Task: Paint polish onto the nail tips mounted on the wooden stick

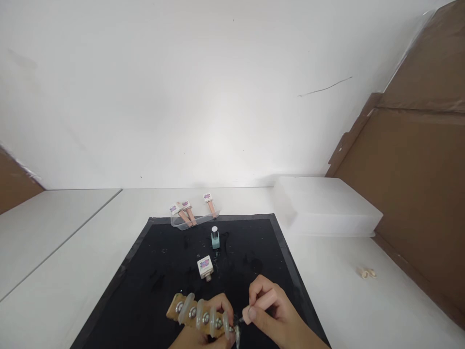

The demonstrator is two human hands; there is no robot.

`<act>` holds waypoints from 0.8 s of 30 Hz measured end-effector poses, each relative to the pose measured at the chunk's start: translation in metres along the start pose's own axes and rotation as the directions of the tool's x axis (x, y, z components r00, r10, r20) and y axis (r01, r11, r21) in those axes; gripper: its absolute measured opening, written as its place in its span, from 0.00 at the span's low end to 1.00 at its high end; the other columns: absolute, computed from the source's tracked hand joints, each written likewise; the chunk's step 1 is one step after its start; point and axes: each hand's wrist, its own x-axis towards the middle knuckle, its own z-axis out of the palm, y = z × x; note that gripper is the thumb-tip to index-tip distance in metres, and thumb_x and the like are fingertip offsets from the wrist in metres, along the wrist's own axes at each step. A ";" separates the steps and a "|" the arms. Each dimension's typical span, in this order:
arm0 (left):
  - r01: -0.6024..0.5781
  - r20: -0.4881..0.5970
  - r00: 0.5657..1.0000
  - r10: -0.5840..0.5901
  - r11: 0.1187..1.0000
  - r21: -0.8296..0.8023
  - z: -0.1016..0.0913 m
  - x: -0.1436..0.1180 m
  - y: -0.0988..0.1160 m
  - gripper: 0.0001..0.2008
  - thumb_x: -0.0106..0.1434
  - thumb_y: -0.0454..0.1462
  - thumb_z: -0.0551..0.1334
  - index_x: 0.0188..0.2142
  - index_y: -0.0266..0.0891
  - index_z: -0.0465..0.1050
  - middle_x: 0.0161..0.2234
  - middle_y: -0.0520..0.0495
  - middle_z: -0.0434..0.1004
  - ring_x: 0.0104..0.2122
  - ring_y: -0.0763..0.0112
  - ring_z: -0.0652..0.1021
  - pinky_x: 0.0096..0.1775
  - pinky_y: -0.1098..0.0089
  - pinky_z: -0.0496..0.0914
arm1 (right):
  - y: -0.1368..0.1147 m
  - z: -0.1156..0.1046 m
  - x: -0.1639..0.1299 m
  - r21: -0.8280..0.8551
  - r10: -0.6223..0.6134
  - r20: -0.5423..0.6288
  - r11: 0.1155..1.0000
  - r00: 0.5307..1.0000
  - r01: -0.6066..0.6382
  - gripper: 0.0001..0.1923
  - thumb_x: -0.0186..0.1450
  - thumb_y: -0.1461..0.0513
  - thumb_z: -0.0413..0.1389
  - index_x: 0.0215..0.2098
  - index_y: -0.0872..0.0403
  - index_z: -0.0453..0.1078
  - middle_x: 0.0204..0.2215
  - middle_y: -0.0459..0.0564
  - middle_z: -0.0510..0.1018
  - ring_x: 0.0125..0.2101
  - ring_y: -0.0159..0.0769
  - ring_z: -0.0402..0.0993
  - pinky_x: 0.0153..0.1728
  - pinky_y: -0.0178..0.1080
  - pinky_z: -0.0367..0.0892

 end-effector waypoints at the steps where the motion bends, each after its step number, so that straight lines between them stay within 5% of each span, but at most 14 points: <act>1: 0.005 0.001 1.000 -0.005 1.000 0.001 0.000 0.000 0.001 0.12 0.55 0.45 0.59 0.26 0.41 0.59 0.19 0.58 0.57 0.19 0.77 0.58 0.23 0.72 0.53 | 0.001 0.000 0.000 -0.005 0.015 -0.002 1.000 1.000 -0.015 0.19 0.63 0.50 0.53 0.23 0.55 0.66 0.27 0.45 0.66 0.27 0.31 0.67 0.30 0.35 0.61; 16: 0.024 0.010 1.000 -0.023 0.998 -0.053 -0.001 0.002 -0.004 0.12 0.55 0.45 0.60 0.27 0.41 0.59 0.20 0.58 0.58 0.21 0.76 0.59 0.24 0.71 0.53 | 0.000 0.000 -0.002 -0.127 -0.010 0.075 0.992 0.997 0.019 0.18 0.62 0.49 0.52 0.23 0.54 0.65 0.24 0.46 0.70 0.24 0.32 0.68 0.28 0.36 0.63; 20: 0.017 0.020 1.000 -0.016 0.999 -0.047 -0.002 0.003 -0.007 0.14 0.55 0.46 0.61 0.26 0.41 0.59 0.20 0.58 0.57 0.21 0.77 0.58 0.24 0.71 0.52 | -0.003 0.000 -0.004 -0.225 0.012 0.042 0.974 0.999 -0.002 0.16 0.62 0.51 0.53 0.24 0.54 0.69 0.27 0.49 0.73 0.30 0.35 0.70 0.33 0.38 0.64; 24: 0.018 0.033 0.999 -0.016 0.997 -0.078 -0.002 0.001 -0.006 0.15 0.56 0.48 0.59 0.27 0.41 0.59 0.21 0.57 0.58 0.22 0.75 0.59 0.26 0.71 0.54 | 0.002 0.001 -0.001 -0.231 -0.039 0.004 0.972 0.999 0.039 0.17 0.62 0.50 0.52 0.25 0.53 0.68 0.23 0.47 0.71 0.24 0.33 0.67 0.22 0.34 0.61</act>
